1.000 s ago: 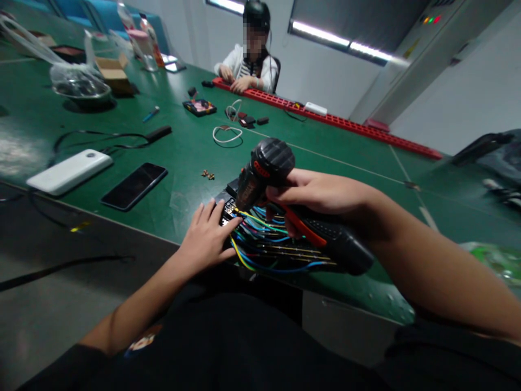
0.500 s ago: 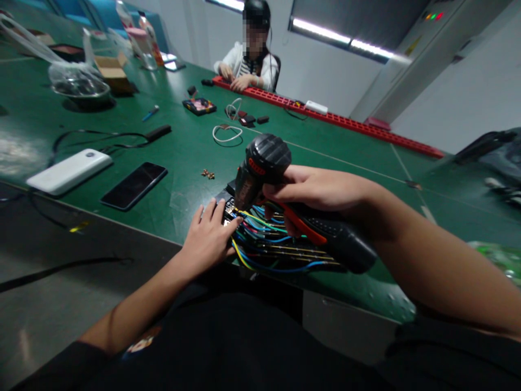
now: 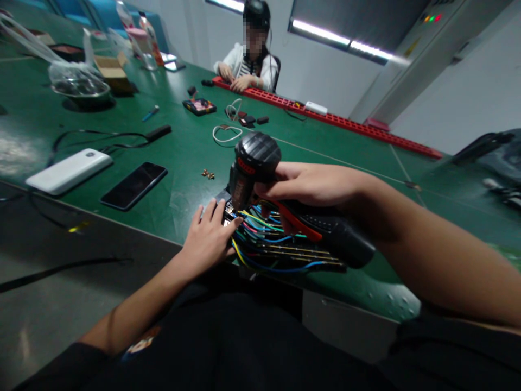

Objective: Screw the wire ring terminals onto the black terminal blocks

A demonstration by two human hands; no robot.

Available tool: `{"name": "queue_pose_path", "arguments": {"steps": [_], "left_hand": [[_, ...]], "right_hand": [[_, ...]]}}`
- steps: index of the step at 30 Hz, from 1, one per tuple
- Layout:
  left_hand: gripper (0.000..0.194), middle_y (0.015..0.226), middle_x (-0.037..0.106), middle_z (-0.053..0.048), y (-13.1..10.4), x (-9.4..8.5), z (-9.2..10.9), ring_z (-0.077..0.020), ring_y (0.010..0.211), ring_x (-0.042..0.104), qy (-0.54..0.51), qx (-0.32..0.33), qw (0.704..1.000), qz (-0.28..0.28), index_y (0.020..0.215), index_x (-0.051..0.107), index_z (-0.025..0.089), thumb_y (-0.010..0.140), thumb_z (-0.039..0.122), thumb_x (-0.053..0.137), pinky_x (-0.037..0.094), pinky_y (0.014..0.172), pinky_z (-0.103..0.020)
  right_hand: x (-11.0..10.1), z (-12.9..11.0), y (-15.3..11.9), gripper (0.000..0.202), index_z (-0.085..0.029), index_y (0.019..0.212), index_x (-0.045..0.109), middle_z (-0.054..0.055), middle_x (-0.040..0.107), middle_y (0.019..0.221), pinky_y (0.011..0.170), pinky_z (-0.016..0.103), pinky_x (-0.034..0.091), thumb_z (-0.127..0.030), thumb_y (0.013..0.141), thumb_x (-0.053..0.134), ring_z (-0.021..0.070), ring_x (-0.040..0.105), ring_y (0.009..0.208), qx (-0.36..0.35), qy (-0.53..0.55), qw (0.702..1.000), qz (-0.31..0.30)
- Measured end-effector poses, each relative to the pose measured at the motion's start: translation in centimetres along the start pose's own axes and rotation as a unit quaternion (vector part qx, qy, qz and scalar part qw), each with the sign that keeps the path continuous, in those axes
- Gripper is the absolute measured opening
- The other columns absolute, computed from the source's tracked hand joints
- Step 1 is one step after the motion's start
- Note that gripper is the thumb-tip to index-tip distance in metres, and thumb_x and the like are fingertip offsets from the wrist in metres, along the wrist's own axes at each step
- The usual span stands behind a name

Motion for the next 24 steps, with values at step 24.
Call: {"name": "queue_pose_path", "arguments": {"steps": [24], "left_hand": [[0.071,0.165,0.027,-0.017,-0.3,0.6,0.5,-0.0481,0.150,0.025,-0.005,-0.005,1.000,0.010,0.139,0.057,0.028,0.073,0.036,0.083,0.024,0.117,-0.067]], "right_hand": [[-0.3,-1.1,2.2,0.029,-0.014,0.126,0.063,0.005,0.068,0.115,0.086,0.024,0.061,-0.021,0.098,0.056,0.0152,0.071,0.098,0.115,-0.017,0.993,-0.038]]}}
Point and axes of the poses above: each hand's wrist, its own y-axis towards the middle knuckle, its own x-axis out of the palm, z = x × y, the point moved 8 cm from there along y, towards the middle knuckle
